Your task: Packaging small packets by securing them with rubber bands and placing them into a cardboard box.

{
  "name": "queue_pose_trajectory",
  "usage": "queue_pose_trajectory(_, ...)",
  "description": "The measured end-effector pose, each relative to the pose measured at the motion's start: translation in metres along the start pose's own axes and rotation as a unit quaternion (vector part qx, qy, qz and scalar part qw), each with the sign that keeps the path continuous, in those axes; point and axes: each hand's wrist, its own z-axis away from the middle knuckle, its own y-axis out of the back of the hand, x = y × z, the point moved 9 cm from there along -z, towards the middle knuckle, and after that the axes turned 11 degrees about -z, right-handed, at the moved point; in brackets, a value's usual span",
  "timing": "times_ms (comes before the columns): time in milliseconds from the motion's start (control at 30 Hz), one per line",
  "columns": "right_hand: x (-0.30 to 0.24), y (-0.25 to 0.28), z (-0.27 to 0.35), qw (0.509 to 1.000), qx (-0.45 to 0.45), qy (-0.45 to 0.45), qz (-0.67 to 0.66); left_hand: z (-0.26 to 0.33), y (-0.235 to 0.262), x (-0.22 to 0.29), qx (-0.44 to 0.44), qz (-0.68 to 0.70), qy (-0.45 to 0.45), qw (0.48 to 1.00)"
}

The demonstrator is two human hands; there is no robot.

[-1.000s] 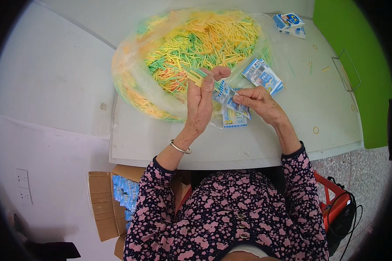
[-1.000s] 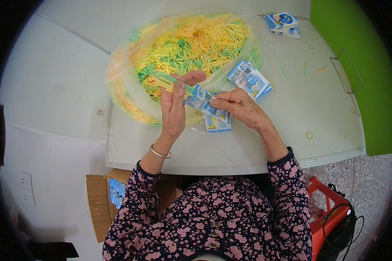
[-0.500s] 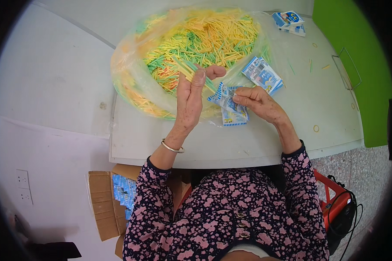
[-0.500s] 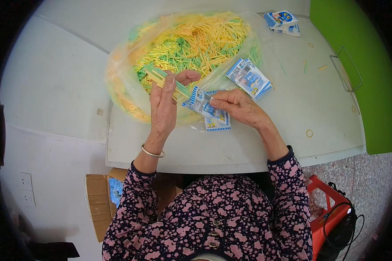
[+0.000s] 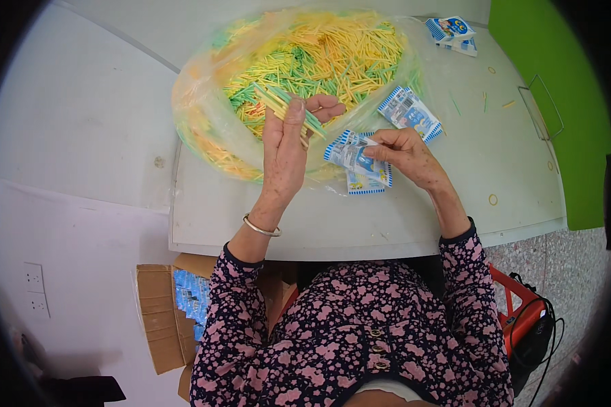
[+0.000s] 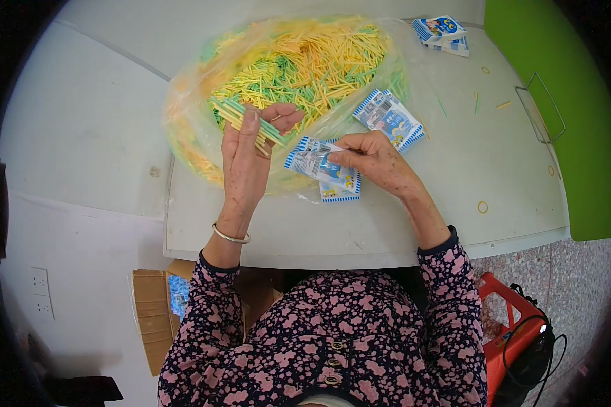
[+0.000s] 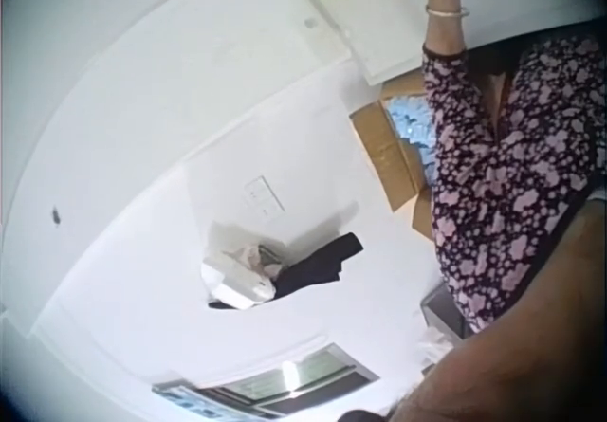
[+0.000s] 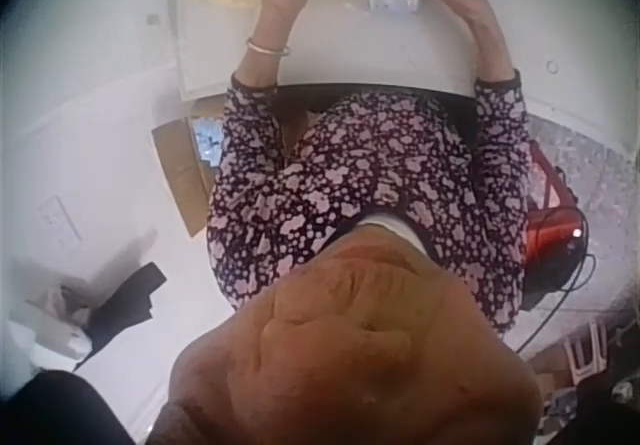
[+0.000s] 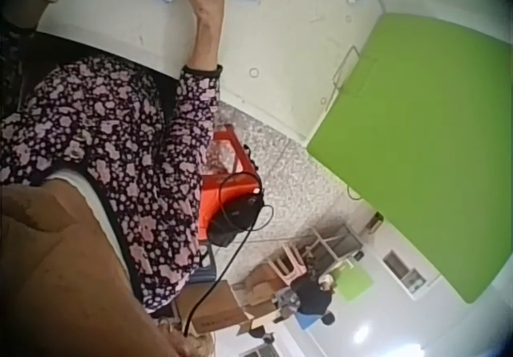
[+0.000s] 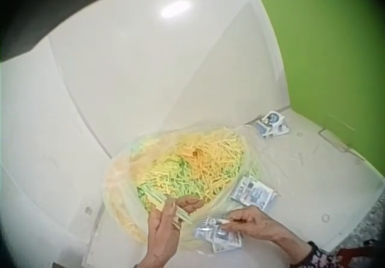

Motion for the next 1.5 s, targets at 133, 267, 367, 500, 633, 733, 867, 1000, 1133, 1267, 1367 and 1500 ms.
queue_pose_trajectory(133,0.005,-0.002,-0.001,1.000,0.001,-0.007,-0.027,-0.003,0.001,-0.012,0.021,0.124,0.039,0.991)
queue_pose_trajectory(267,0.005,-0.009,-0.001,0.998,-0.014,-0.021,-0.061,-0.006,0.004,-0.026,0.036,0.162,0.044,0.985)
queue_pose_trajectory(367,0.005,-0.006,-0.001,0.998,-0.016,-0.026,-0.052,-0.004,0.001,-0.036,0.034,0.155,0.090,0.983)
queue_pose_trajectory(500,0.009,-0.004,0.000,0.999,-0.020,-0.031,-0.031,-0.004,0.001,-0.038,0.028,0.167,0.092,0.981)
queue_pose_trajectory(633,0.009,-0.007,-0.001,0.998,-0.025,-0.031,-0.053,-0.006,0.001,-0.034,0.003,0.179,0.075,0.981)
queue_pose_trajectory(733,0.006,-0.010,0.001,0.996,-0.037,-0.039,-0.077,-0.001,-0.002,-0.025,-0.008,0.128,0.068,0.989)
queue_pose_trajectory(867,0.009,-0.009,0.000,0.995,-0.046,-0.044,-0.081,-0.001,-0.006,-0.020,-0.028,0.047,0.067,0.996)
queue_pose_trajectory(1000,0.009,-0.009,0.001,0.995,-0.041,-0.050,-0.078,0.000,-0.011,-0.018,-0.059,-0.024,0.052,0.997)
queue_pose_trajectory(1133,0.015,-0.007,0.001,0.996,-0.039,-0.069,-0.048,0.000,-0.005,-0.009,-0.044,0.031,0.047,0.997)
queue_pose_trajectory(1267,0.012,-0.008,0.001,0.996,-0.037,-0.056,-0.062,0.002,-0.002,-0.014,-0.042,-0.001,0.054,0.998)
queue_pose_trajectory(1367,0.008,-0.010,0.002,0.997,-0.041,-0.048,-0.045,0.002,-0.002,-0.017,-0.046,-0.022,0.053,0.997)
queue_pose_trajectory(1500,0.009,-0.011,0.004,0.997,-0.048,-0.060,-0.030,0.002,-0.003,-0.019,-0.049,0.000,0.072,0.996)
